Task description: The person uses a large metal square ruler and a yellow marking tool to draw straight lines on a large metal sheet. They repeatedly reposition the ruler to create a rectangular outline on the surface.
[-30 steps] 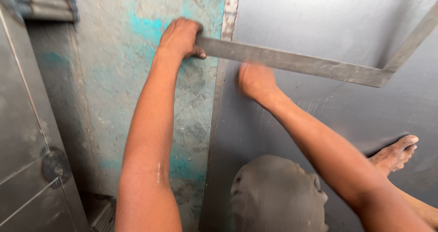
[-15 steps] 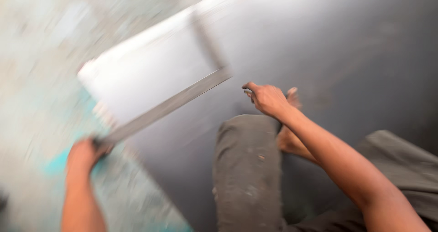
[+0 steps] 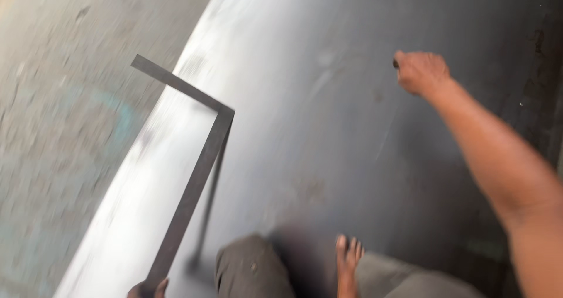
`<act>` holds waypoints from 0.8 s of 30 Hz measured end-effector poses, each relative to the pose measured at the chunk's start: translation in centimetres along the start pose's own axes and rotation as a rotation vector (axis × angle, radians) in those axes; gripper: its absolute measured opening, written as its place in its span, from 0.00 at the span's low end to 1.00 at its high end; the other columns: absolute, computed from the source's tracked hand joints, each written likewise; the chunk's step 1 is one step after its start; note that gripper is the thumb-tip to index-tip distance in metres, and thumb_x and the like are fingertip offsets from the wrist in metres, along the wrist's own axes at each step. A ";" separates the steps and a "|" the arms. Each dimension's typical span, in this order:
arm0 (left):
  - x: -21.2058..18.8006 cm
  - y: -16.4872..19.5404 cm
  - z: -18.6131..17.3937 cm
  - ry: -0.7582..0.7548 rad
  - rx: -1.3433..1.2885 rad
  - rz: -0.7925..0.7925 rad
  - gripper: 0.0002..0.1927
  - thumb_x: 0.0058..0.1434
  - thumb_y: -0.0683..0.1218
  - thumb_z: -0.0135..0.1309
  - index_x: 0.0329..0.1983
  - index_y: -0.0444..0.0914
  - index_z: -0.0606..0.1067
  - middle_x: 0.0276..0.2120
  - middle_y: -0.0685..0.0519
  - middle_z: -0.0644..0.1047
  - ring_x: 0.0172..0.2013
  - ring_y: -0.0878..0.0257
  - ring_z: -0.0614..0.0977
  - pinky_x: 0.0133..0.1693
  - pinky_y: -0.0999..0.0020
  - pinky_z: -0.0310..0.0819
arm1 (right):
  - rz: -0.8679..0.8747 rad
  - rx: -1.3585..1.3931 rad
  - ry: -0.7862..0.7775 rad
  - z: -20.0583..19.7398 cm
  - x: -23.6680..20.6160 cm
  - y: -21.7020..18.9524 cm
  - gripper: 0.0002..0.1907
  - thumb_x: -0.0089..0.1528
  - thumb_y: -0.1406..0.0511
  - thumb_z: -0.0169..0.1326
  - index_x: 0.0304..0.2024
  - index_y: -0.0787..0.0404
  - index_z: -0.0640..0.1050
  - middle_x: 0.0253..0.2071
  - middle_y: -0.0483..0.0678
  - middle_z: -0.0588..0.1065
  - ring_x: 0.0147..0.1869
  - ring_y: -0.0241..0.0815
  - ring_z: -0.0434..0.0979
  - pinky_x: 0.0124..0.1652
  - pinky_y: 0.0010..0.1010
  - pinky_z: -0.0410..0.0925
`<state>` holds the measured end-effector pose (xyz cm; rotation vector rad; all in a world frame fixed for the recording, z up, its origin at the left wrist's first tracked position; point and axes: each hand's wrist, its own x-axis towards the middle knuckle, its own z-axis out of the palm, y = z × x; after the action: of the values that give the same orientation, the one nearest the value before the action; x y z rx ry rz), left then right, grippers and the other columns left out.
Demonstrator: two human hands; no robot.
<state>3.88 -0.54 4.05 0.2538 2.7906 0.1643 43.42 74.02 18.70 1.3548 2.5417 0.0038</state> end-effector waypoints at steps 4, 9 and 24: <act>3.5 23.4 7.3 0.135 -0.182 0.207 0.40 0.50 0.64 0.69 0.54 0.27 0.78 0.47 0.32 0.80 0.52 0.39 0.81 0.56 0.45 0.75 | 0.185 0.181 0.266 9.3 7.7 10.3 0.11 0.69 0.62 0.50 0.48 0.63 0.76 0.47 0.55 0.79 0.52 0.57 0.79 0.50 0.50 0.70; 7.2 54.8 14.2 0.130 -0.208 0.352 0.44 0.51 0.65 0.68 0.57 0.26 0.74 0.53 0.33 0.76 0.57 0.38 0.74 0.62 0.39 0.59 | 0.583 0.266 0.586 19.2 12.9 14.1 0.26 0.71 0.54 0.52 0.64 0.63 0.71 0.65 0.60 0.68 0.65 0.61 0.67 0.61 0.53 0.60; 6.2 127.8 25.8 0.294 -0.090 0.318 0.28 0.68 0.67 0.48 0.41 0.37 0.74 0.42 0.45 0.71 0.46 0.49 0.71 0.49 0.51 0.64 | 0.921 0.409 -0.111 17.2 32.2 25.0 0.29 0.60 0.52 0.55 0.60 0.59 0.72 0.63 0.57 0.68 0.62 0.60 0.69 0.58 0.52 0.63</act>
<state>26.76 127.73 -3.87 0.7025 3.0013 0.4331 50.63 112.40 -2.17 2.4677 1.6636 -0.4141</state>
